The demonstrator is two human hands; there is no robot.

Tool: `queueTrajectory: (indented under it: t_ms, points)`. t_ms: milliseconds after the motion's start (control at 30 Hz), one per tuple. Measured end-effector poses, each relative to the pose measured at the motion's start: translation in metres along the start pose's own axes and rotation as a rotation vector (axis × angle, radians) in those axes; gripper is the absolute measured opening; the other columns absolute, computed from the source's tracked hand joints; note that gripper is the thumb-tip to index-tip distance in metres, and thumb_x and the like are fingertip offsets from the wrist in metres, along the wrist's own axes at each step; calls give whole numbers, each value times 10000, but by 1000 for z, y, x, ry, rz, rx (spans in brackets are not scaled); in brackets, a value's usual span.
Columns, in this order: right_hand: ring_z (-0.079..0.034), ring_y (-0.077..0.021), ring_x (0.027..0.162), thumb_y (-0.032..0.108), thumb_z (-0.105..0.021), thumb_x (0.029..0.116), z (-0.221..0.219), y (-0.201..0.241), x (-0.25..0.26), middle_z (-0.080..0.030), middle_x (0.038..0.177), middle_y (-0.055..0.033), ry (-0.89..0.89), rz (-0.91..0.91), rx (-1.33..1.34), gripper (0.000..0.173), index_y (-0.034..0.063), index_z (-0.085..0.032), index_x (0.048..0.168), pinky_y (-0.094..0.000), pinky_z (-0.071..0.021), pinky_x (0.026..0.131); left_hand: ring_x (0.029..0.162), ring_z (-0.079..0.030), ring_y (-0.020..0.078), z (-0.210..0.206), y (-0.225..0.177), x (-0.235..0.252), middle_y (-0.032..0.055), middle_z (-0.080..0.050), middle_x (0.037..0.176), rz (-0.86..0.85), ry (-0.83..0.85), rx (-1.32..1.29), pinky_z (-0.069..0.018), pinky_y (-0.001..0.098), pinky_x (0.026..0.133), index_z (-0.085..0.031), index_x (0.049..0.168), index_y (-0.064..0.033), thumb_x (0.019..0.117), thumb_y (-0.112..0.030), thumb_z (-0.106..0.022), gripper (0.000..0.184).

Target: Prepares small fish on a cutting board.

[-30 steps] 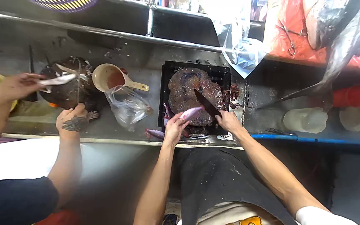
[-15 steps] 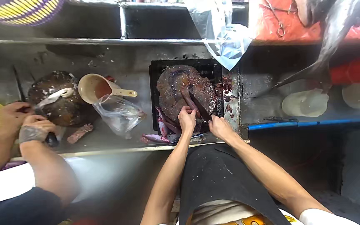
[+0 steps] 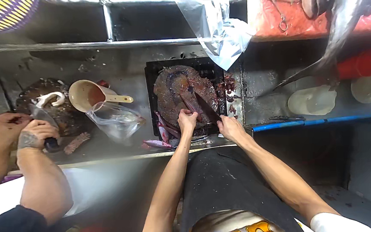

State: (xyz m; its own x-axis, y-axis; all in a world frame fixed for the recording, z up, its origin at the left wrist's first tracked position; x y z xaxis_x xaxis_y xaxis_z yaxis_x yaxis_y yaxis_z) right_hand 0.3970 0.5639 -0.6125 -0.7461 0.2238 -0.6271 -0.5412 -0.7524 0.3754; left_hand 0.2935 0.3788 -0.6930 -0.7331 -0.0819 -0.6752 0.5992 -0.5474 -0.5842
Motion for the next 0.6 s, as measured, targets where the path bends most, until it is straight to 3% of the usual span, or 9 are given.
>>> queueTrajectory:
  t_ms: [133, 233, 300, 367, 433, 500, 567, 600]
  points:
    - [-670, -259, 642, 368, -417, 1077, 0, 14, -6, -632, 692, -65, -301, 118, 117, 319, 139, -635, 1124, -494, -531, 546, 753, -751, 220, -1, 1, -4, 110, -752, 948, 23, 25, -61, -644, 439, 716, -608, 1210, -43, 859, -210, -792, 430]
    - [-723, -351, 838, 370, -410, 1068, -33, 8, 6, -707, 866, -148, -16, -26, 32, 360, 107, -636, 1165, -568, -578, 695, 763, -747, 245, 0, -1, -3, 114, -741, 929, 27, -30, 15, -640, 478, 715, -607, 1216, -66, 837, -287, -774, 469]
    - [-717, -366, 910, 393, -444, 1062, -36, -9, 11, -718, 949, -171, 88, -60, 84, 388, 95, -665, 1174, -601, -569, 768, 928, -705, 316, 4, -13, -8, 157, -710, 1035, -39, -86, 217, -572, 563, 809, -588, 1277, -59, 834, -372, -755, 567]
    - [-717, -381, 889, 413, -490, 1053, -19, -28, 15, -720, 971, -194, 83, -89, 162, 411, 78, -693, 1176, -637, -567, 776, 1084, -653, 376, 4, -25, -6, 202, -651, 1194, -168, -102, 432, -532, 605, 891, -576, 1310, -47, 855, -364, -720, 573]
    - [-708, -389, 861, 399, -483, 1059, 2, -39, 8, -714, 947, -195, -50, -97, 151, 391, 86, -688, 1176, -639, -560, 745, 1169, -607, 416, 3, -31, -5, 223, -617, 1271, -372, -53, 651, -512, 614, 944, -632, 1291, -66, 875, -235, -714, 456]
    - [-711, -372, 829, 394, -449, 1067, 13, -38, 5, -713, 892, -169, -175, -70, 68, 375, 117, -672, 1185, -609, -558, 699, 1202, -560, 397, 2, -32, -8, 160, -617, 1280, -670, -26, 825, -451, 608, 979, -713, 1185, -167, 870, -115, -659, 324]
    - [-714, -363, 806, 397, -452, 1055, 11, -24, 7, -707, 848, -146, -153, -29, -2, 353, 140, -672, 1154, -602, -563, 669, 1353, -476, 350, 6, -21, -11, 111, -559, 1414, -893, -27, 796, -349, 613, 1119, -722, 1158, -220, 914, -63, -561, 332]
    - [-713, -367, 805, 394, -468, 1049, 5, -14, 4, -709, 849, -148, -94, -25, 1, 346, 145, -680, 1164, -608, -565, 669, 1398, -447, 332, 10, -14, -13, 121, -528, 1467, -895, -35, 692, -338, 577, 1158, -716, 1205, -187, 947, -72, -524, 342]
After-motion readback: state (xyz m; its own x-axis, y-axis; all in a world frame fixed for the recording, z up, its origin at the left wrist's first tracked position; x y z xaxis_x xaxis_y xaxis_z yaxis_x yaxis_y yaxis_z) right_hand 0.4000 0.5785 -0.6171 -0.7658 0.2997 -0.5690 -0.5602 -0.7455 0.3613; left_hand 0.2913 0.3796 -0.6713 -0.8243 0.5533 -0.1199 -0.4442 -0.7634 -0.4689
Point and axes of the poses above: each hand's wrist, its own x-axis towards the middle knuckle, its own z-axis out of the back of the hand, y = z × x, the point moved 5 cm from there along x, towards the middle knuckle
